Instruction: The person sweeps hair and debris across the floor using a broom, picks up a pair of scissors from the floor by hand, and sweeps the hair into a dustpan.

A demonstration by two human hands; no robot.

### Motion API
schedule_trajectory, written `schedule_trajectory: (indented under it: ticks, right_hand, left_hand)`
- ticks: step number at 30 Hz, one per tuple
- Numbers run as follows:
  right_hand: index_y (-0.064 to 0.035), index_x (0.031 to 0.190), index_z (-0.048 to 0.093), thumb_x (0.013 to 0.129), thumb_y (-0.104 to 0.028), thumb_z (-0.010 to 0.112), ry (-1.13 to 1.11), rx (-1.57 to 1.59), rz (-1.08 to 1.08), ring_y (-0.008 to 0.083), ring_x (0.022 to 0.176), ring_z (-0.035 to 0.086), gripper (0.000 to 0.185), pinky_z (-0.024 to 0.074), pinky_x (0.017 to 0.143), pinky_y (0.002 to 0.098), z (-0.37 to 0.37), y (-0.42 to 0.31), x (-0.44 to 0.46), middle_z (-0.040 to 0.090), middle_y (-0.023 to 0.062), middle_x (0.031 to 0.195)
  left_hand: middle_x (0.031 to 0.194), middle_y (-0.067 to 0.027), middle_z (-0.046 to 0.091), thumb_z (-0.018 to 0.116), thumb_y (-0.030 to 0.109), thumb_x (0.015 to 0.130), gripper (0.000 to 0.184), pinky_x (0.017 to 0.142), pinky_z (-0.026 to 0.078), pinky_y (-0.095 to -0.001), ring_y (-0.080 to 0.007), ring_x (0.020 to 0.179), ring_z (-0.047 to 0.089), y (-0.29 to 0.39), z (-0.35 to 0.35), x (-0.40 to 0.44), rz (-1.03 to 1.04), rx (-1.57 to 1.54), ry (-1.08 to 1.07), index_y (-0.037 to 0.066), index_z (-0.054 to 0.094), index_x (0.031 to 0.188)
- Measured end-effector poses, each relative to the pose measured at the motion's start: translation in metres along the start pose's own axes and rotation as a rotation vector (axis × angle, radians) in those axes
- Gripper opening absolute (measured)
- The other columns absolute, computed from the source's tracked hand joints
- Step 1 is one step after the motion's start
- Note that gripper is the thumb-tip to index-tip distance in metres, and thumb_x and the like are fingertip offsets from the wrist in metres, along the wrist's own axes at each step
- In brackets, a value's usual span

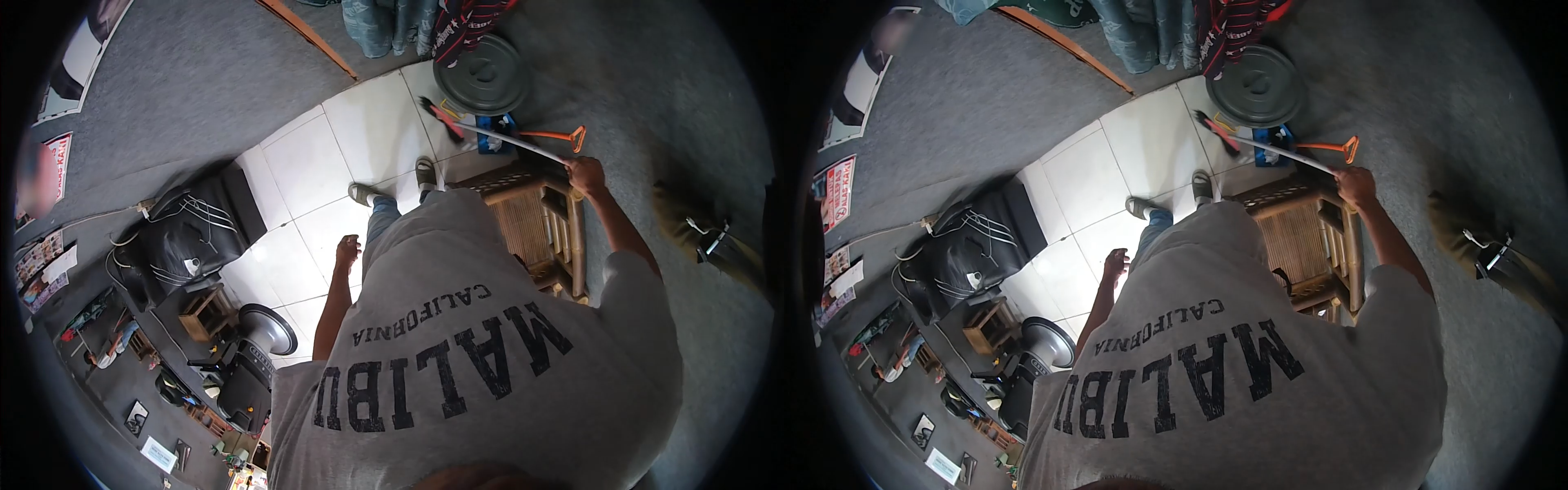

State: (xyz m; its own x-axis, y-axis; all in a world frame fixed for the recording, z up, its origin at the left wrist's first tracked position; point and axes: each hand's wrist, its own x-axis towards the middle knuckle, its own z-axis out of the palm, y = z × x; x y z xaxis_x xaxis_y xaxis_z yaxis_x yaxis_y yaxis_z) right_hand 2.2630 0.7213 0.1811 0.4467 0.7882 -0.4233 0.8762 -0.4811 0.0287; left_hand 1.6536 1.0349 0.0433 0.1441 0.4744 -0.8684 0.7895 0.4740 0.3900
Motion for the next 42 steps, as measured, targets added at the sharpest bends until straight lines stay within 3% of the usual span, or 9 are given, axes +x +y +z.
schedule_trajectory:
  ticks: [5,8,13,19,23,27,30,39,42]
  right_hand:
    - [-0.0313,0.117,0.063,0.085,-0.02,0.056,-0.106,-0.007,0.104,0.0264,0.076,0.065,0.035,0.0516,0.068,0.0419,0.015,-0.046,0.036,0.066,0.0097,0.082]
    - [-0.0317,0.117,0.063,0.082,-0.017,0.057,-0.139,-0.119,0.103,0.0259,0.078,0.066,0.039,0.052,0.069,0.0417,0.031,-0.045,0.056,0.067,0.0081,0.083]
    - [-0.032,0.116,0.064,0.077,-0.013,0.058,-0.12,-0.163,0.163,0.0248,0.08,0.067,0.044,0.0531,0.069,0.0406,0.052,-0.003,0.062,0.068,0.006,0.084]
    - [-0.0331,0.118,0.063,0.078,-0.013,0.057,-0.259,-0.223,0.224,0.0238,0.081,0.068,0.045,0.0541,0.071,0.0394,0.022,0.019,0.058,0.069,0.0062,0.09]
    - [-0.0345,0.12,0.061,0.079,-0.014,0.057,-0.272,-0.23,0.23,0.0231,0.082,0.068,0.046,0.0541,0.072,0.039,0.032,0.03,0.057,0.069,0.0067,0.092]
    - [-0.0342,0.12,0.061,0.079,-0.015,0.058,-0.29,-0.245,0.275,0.0227,0.082,0.068,0.045,0.0539,0.073,0.0387,0.026,0.03,0.055,0.069,0.0051,0.091]
    - [-0.032,0.118,0.063,0.078,-0.014,0.058,-0.081,-0.344,0.244,0.0228,0.081,0.068,0.043,0.0539,0.072,0.0387,0.039,0.042,0.049,0.068,0.0046,0.088]
    - [-0.0231,0.108,0.068,0.075,-0.015,0.058,-0.215,-0.27,0.136,0.0249,0.08,0.067,0.036,0.0537,0.07,0.0398,0.012,0.031,0.047,0.068,0.0068,0.083]
    - [-0.0209,0.102,0.07,0.074,-0.015,0.058,0.036,-0.166,-0.049,0.0267,0.076,0.067,0.031,0.0535,0.066,0.041,0.028,0.025,0.045,0.068,0.0078,0.079]
  left_hand:
    - [0.087,-0.0096,0.063,0.046,0.03,0.096,0.035,0.059,0.048,-0.0273,-0.0147,0.068,0.059,0.031,0.002,0.012,0.087,0.019,-0.013,0.003,0.058,0.113]
    - [0.089,-0.012,0.063,0.046,0.03,0.095,0.036,0.066,0.05,-0.0285,-0.0166,0.074,0.06,0.059,0.001,0.011,0.162,0.046,-0.003,0.001,0.059,0.113]
    - [0.091,-0.0128,0.064,0.046,0.029,0.095,0.036,0.066,0.05,-0.0289,-0.0167,0.075,0.06,0.081,-0.001,0.008,0.247,0.007,0.049,0.001,0.058,0.114]
    - [0.089,-0.0124,0.065,0.046,0.03,0.094,0.038,0.064,0.049,-0.0286,-0.0166,0.07,0.061,0.044,0.003,0.006,0.158,0.008,0.039,0.001,0.058,0.115]
    - [0.084,-0.0079,0.063,0.044,0.03,0.096,0.033,0.049,0.042,-0.0252,-0.0133,0.064,0.059,0.005,0.006,0.001,0.011,-0.035,0.005,0.006,0.059,0.112]
    - [0.086,-0.0076,0.063,0.046,0.031,0.095,0.033,0.049,0.043,-0.0253,-0.0142,0.065,0.059,-0.018,0.008,-0.002,-0.029,-0.035,-0.017,0.006,0.058,0.112]
    - [0.087,-0.0084,0.063,0.046,0.032,0.095,0.034,0.051,0.044,-0.0259,-0.015,0.067,0.06,-0.016,0.009,-0.007,-0.028,0.004,0.008,0.005,0.058,0.113]
    - [0.088,-0.0119,0.064,0.045,0.032,0.095,0.038,0.063,0.047,-0.0289,-0.0167,0.071,0.06,0.042,0.013,-0.014,0.134,-0.007,0.062,0.002,0.057,0.116]
    - [0.09,-0.0126,0.064,0.045,0.031,0.095,0.038,0.066,0.048,-0.0283,-0.0169,0.073,0.061,0.05,0.015,-0.02,0.167,-0.025,0.051,0.001,0.057,0.116]
